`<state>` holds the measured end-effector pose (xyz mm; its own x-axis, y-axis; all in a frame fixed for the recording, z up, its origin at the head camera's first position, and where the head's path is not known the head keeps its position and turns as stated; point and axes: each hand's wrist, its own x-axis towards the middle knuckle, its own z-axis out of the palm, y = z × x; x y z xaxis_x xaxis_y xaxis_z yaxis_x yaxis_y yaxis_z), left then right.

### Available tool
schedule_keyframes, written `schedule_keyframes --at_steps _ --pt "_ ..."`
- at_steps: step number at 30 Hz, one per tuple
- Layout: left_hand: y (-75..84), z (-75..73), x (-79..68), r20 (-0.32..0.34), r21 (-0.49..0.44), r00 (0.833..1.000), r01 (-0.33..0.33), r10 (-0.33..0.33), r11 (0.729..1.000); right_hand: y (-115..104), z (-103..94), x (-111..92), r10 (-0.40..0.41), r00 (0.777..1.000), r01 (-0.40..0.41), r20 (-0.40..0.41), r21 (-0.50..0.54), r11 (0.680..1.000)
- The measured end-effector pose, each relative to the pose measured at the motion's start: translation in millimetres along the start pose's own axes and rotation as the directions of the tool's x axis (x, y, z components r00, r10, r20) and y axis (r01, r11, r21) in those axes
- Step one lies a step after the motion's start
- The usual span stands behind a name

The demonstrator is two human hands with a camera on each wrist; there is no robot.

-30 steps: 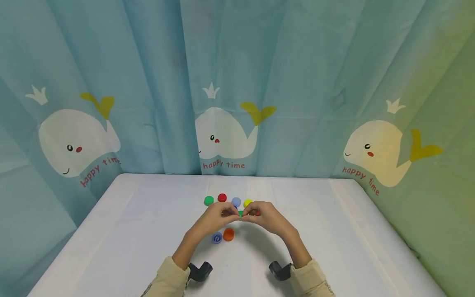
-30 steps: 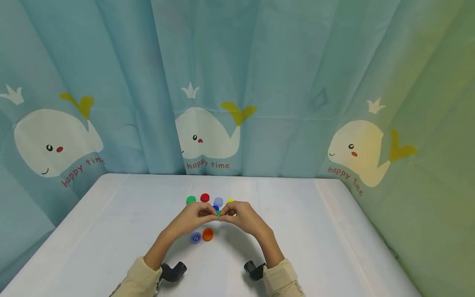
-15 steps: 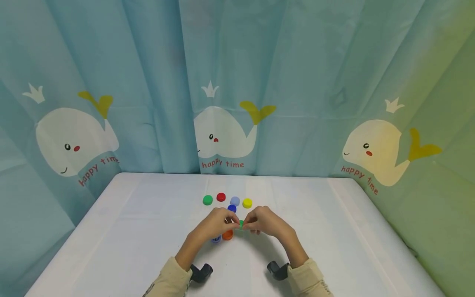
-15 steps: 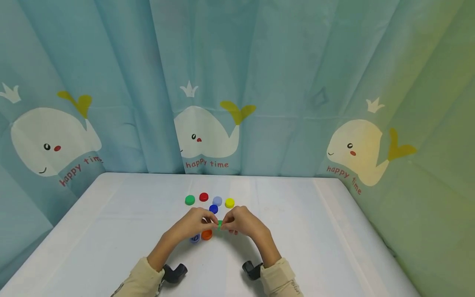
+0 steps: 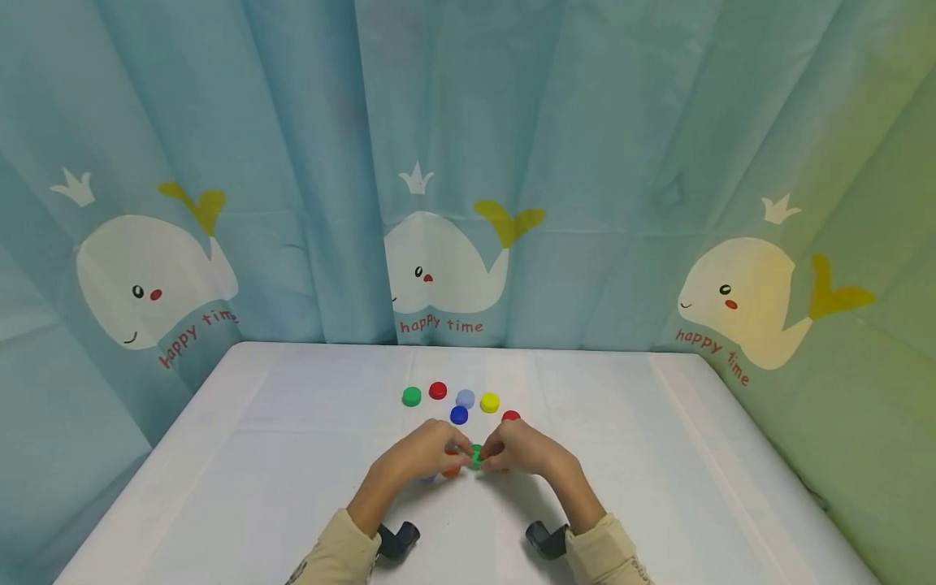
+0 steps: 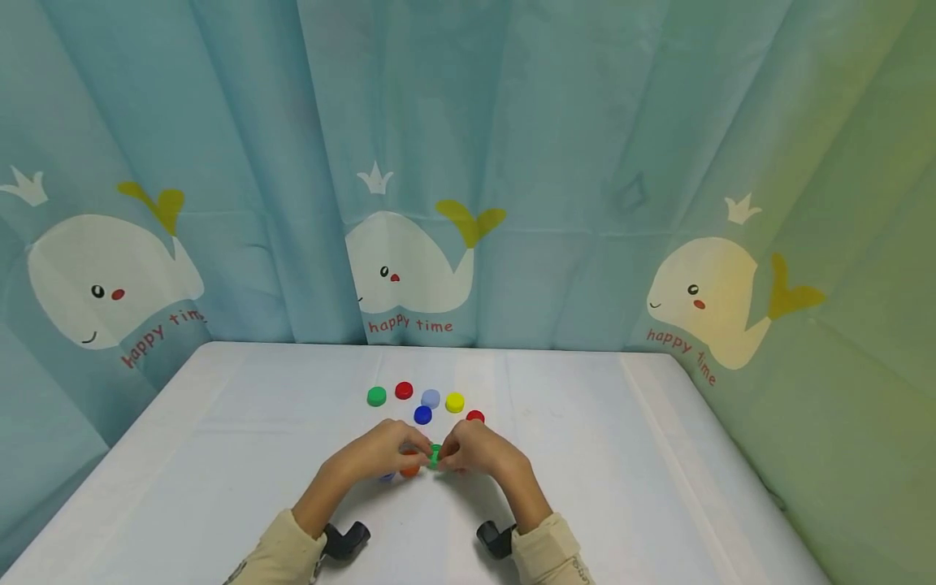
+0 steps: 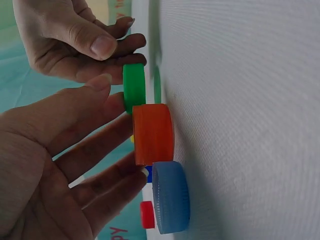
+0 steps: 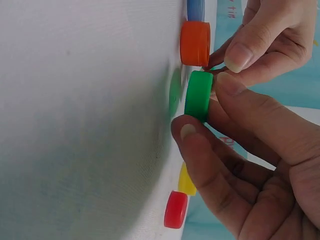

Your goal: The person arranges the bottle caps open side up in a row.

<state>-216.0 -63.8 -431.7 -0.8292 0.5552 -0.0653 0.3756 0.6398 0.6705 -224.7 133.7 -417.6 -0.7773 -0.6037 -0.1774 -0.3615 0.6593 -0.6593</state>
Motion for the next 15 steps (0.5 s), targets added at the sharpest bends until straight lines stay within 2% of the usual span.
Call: schedule_keyframes --at_steps 5,10,15 --pt "1.4 -0.6 -2.2 0.022 -0.01 1.0 0.012 -0.012 1.0 -1.6 1.4 0.3 0.014 1.0 -0.014 0.013 -0.001 1.0" --pt "1.7 -0.8 -3.2 0.03 0.024 0.999 0.009 -0.01 1.0 -2.2 2.7 0.3 0.011 1.0 -0.011 0.021 -0.008 1.0" --pt "0.6 -0.6 -2.7 0.027 0.036 1.0 -0.009 0.008 0.999 -1.1 3.8 1.7 -0.02 0.999 0.021 0.024 -0.047 0.999"
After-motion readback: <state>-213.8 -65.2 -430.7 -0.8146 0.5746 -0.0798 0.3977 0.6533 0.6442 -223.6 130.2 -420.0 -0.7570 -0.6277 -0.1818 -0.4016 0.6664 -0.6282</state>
